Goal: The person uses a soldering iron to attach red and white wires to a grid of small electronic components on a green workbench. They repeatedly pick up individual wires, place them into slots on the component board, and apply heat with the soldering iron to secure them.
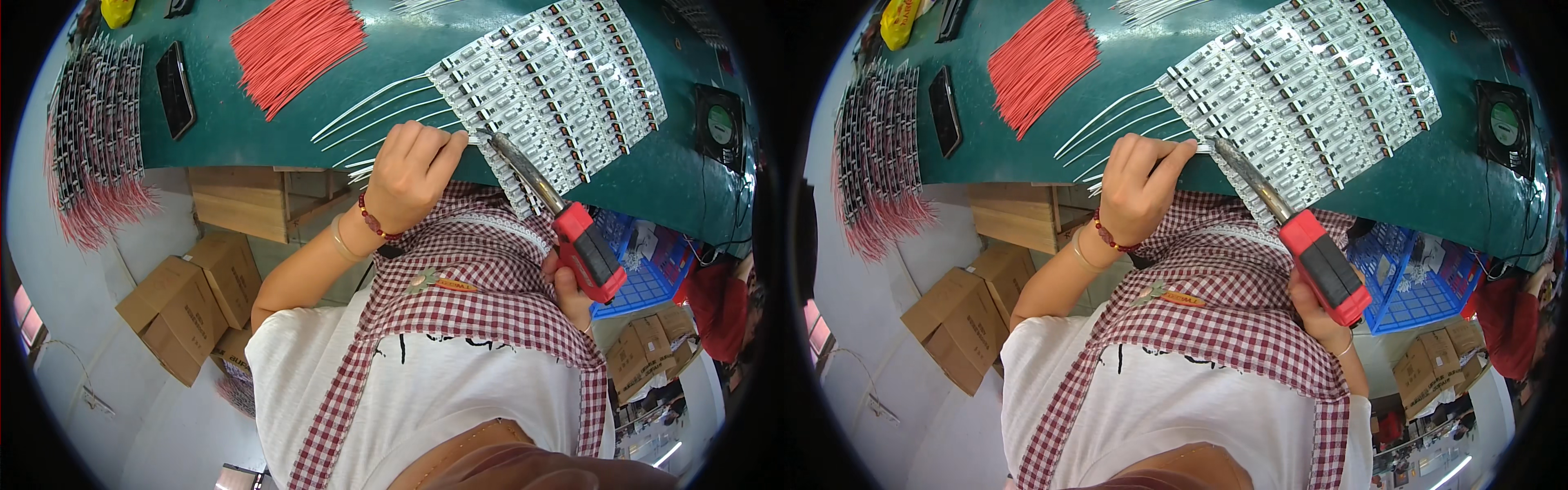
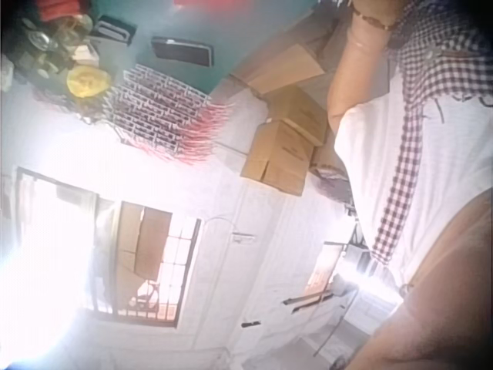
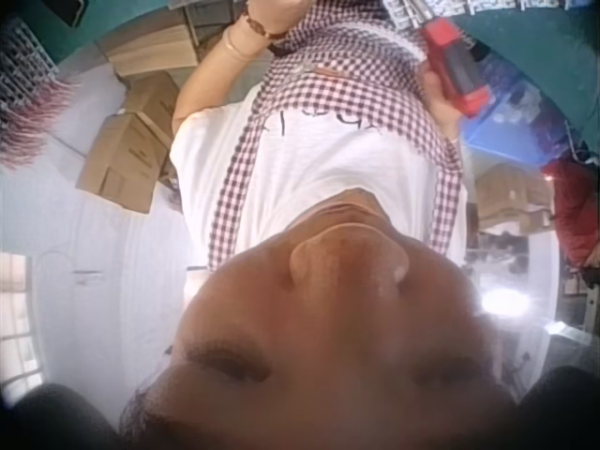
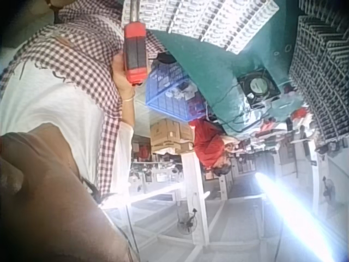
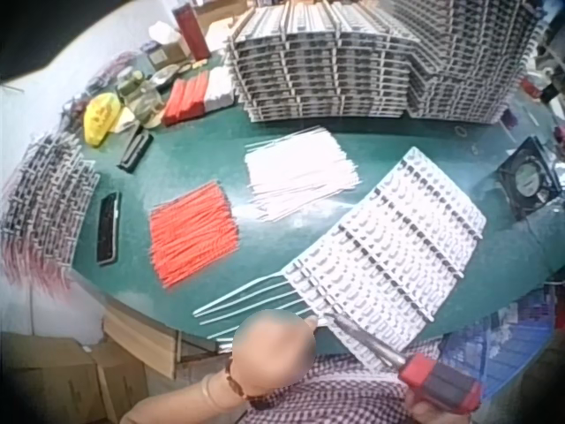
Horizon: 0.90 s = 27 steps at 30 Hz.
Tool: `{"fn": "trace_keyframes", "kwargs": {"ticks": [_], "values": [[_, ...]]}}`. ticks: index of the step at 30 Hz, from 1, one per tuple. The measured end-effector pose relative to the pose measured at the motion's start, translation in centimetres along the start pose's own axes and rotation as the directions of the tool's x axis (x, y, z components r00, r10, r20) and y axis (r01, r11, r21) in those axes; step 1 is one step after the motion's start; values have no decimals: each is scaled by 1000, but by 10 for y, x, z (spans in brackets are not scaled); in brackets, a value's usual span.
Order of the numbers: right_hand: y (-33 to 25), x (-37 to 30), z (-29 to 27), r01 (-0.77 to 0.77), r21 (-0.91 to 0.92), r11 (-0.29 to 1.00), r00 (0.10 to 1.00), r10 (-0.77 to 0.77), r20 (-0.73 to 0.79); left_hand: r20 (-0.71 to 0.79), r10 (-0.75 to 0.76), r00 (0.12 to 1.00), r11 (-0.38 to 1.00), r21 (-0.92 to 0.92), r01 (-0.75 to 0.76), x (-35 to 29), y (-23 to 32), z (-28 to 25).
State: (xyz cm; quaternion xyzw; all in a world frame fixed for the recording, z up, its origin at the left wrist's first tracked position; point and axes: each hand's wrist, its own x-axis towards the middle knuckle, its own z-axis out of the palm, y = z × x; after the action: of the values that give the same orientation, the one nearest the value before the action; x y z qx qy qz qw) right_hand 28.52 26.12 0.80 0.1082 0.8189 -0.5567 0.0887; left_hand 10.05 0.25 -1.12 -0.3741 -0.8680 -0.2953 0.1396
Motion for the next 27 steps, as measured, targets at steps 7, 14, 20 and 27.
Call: {"fn": "trace_keyframes", "kwargs": {"ticks": [7,14,20,27], "values": [[-6,7,1,-36,-15,999,999,36,-8,9,-15,1000,1000,8,15,1,1,-1],[-7,0,-6,-50,170,984,998,42,50,-2,-25,1000,999,22,25,-1,2,1],[-12,-2,-2,-107,339,935,994,96,46,12,-18,1000,999,48,17,2,3,-1],[-13,-4,-7,-102,349,931,994,85,64,1,32,999,998,49,-32,-1,8,-6]]}}
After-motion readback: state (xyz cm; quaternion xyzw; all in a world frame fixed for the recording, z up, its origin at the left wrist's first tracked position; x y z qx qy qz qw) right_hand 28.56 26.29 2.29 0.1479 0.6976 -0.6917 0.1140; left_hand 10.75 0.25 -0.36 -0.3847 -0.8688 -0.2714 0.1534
